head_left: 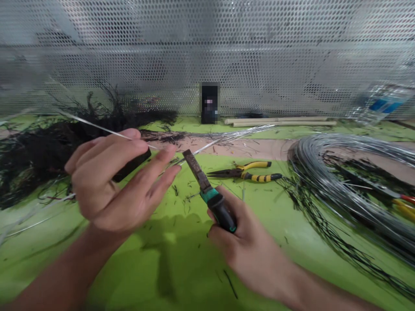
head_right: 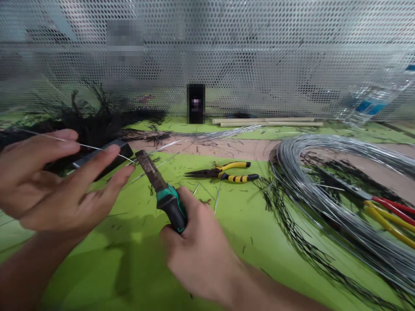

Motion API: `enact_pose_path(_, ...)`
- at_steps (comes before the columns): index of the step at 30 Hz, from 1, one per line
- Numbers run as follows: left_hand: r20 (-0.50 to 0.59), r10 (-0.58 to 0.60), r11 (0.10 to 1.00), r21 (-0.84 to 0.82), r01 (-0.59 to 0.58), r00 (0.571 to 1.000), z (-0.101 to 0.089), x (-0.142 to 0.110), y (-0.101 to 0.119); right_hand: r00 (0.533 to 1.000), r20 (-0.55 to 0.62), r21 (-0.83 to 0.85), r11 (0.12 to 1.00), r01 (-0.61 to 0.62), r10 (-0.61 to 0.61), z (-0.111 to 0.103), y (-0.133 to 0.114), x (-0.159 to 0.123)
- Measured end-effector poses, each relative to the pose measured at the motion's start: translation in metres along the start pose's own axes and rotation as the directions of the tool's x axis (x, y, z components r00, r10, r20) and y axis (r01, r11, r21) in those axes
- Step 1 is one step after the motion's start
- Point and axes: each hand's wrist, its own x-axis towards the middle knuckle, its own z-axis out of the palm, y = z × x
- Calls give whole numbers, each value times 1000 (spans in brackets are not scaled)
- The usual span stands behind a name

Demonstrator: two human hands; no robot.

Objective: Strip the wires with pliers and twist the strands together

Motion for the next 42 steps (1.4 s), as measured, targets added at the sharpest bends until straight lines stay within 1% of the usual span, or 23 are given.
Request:
enact_pose_path(2, 7, -38, 998, -58, 39, 999, 0, 1, 3, 1000, -6, 2, 1000, 7, -7, 0, 0, 0)
enact_pose_path(4, 28, -48, 995, -84, 50, 998, 1, 1, 4, 1000, -7, 14, 1000, 4, -4, 1, -1, 1)
enact_pose_path(8, 64, -9, 997, -79, 15, 998, 4, 4, 2, 1000, -9, 22, 1000, -13, 14, 2, -3, 2)
enact_pose_path(11, 83, -1, 992, -129, 12, 997, 8, 5, 5, 1000, -7, 22, 999, -26, 27, 1, -5, 2)
enact_pose_path(13, 96, -46, 978, -199, 65, 994, 10, 5, 9, 1000, -7, 16, 1000, -27, 27, 0, -4, 2)
enact_pose_path(16, 123, -168, 938, -284, 197, 978, 12, 4, 15, 1000, -14, -4, 1000, -22, 22, 0, -4, 2)
enact_pose_path(18, 158, -244, 907, -312, 283, 957, 12, 4, 18, 1000, -14, -11, 1000, -26, 25, 0, -4, 2)
enact_pose_path(22, 252, -368, 835, -334, 438, 895, 8, 3, 21, 1000, -18, -13, 1000, -22, 22, 0, -3, 2)
enact_pose_path(25, 270, -439, 791, -337, 511, 857, 7, 2, 23, 1000, -14, -12, 1000, -17, 17, 1, -2, 2)
enact_pose_path(26, 288, -465, 764, -347, 544, 837, 7, 2, 25, 1000, -15, -12, 1000, -13, 13, 1, -1, 2)
enact_pose_path(27, 316, -499, 722, -364, 588, 807, 6, 2, 26, 1000, -19, -14, 1000, -9, 9, 1, -1, 2)
enact_pose_path(28, 350, -536, 662, -390, 640, 768, 6, 3, 28, 1000, -21, -14, 1000, -10, 10, 1, -2, 2)
enact_pose_path(31, 472, -618, 416, -482, 771, 629, 4, 7, 31, 999, -15, -12, 999, -40, 40, 0, -3, 2)
enact_pose_path(33, 546, -623, 260, -531, 806, 560, 3, 10, 30, 999, -9, -21, 999, -45, 45, 0, -4, 2)
enact_pose_path(35, 613, -602, 111, -570, 814, 511, 3, 10, 28, 1000, -16, -34, 999, -26, 26, 0, -4, 3)
enact_pose_path(36, 637, -589, 52, -584, 810, 497, 4, 10, 27, 1000, -17, -39, 999, -19, 19, -1, -4, 3)
enact_pose_path(37, 652, -577, 10, -596, 803, 491, 4, 9, 25, 1000, -15, -39, 999, -17, 16, -1, -4, 3)
enact_pose_path(38, 661, -566, -16, -605, 796, 492, 5, 8, 23, 1000, -8, -35, 999, -18, 18, -1, -3, 3)
enact_pose_path(40, 670, -538, -29, -621, 783, 512, 6, 6, 21, 1000, 9, -17, 1000, -21, 21, -1, -2, 2)
enact_pose_path(42, 680, -502, 9, -615, 789, 535, 7, 4, 19, 1000, 14, 5, 1000, -18, 18, -2, -2, 2)
